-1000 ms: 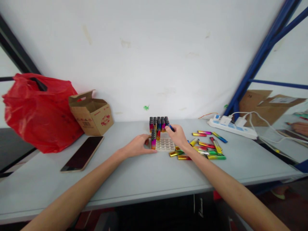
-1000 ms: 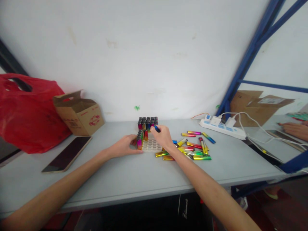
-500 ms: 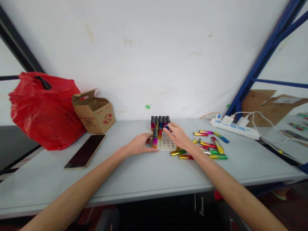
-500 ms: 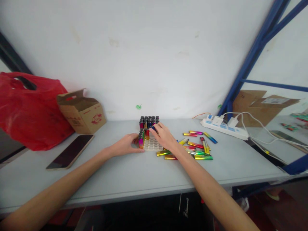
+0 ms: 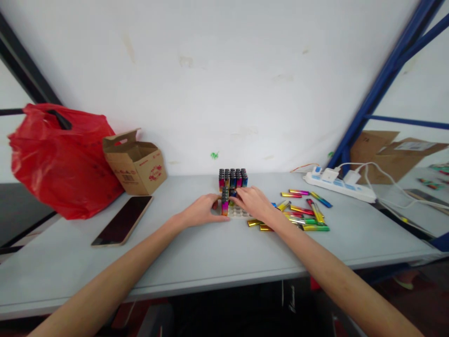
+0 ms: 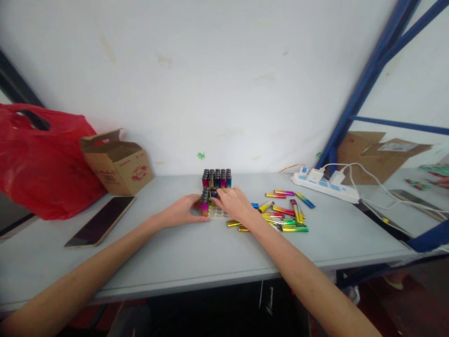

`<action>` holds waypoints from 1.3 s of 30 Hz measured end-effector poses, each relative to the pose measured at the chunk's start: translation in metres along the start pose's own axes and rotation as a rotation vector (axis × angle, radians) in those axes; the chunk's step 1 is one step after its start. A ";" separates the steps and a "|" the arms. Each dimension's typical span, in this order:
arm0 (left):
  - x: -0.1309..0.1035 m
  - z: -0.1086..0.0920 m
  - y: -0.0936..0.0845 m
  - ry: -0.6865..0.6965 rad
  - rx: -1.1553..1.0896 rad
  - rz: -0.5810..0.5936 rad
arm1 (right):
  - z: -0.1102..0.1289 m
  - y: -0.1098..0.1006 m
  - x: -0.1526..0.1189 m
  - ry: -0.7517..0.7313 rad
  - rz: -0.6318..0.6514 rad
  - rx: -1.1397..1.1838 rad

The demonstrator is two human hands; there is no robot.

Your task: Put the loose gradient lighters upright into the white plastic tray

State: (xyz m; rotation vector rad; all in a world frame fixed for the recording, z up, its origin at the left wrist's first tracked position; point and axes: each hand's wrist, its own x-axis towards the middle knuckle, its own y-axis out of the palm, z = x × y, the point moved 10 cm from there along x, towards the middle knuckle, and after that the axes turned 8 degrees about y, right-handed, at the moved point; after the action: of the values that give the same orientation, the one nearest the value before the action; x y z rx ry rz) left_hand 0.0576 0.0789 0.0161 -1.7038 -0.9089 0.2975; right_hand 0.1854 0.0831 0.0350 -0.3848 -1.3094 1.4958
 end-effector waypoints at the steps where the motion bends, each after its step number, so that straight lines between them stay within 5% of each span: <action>1: 0.000 0.000 0.000 0.003 0.004 0.003 | 0.002 0.000 0.000 -0.008 -0.007 -0.047; 5: 0.000 0.001 0.000 -0.004 0.007 0.007 | 0.006 -0.010 -0.001 -0.030 -0.002 -0.010; 8: 0.000 0.000 0.000 0.006 -0.012 0.004 | -0.015 -0.037 -0.005 0.011 -0.049 0.081; 11: -0.001 0.001 0.001 0.000 -0.014 0.020 | -0.065 -0.071 -0.013 0.094 -0.112 0.007; 17: -0.001 0.001 0.000 -0.013 -0.037 0.020 | -0.199 -0.104 -0.054 0.307 0.024 -0.290; 21: 0.000 0.000 -0.002 -0.022 -0.037 0.011 | -0.239 -0.105 -0.078 0.349 0.105 -0.349; 24: 0.000 0.000 -0.001 -0.022 -0.031 0.012 | -0.237 -0.105 -0.081 0.328 0.102 -0.317; 28: 0.000 0.003 0.001 -0.024 -0.013 0.021 | -0.221 -0.121 -0.071 0.329 -0.061 -0.111; 34: 0.000 0.002 0.001 -0.014 -0.039 0.010 | -0.197 -0.119 -0.050 0.470 -0.272 0.730; 39: 0.000 -0.001 -0.001 -0.021 -0.024 0.012 | -0.134 -0.087 -0.018 0.451 -0.138 1.189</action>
State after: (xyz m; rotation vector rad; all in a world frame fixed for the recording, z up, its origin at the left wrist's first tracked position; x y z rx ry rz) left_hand 0.0572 0.0783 0.0173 -1.7316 -0.9216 0.3142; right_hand 0.3396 0.1228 0.0566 0.1542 0.0197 1.6652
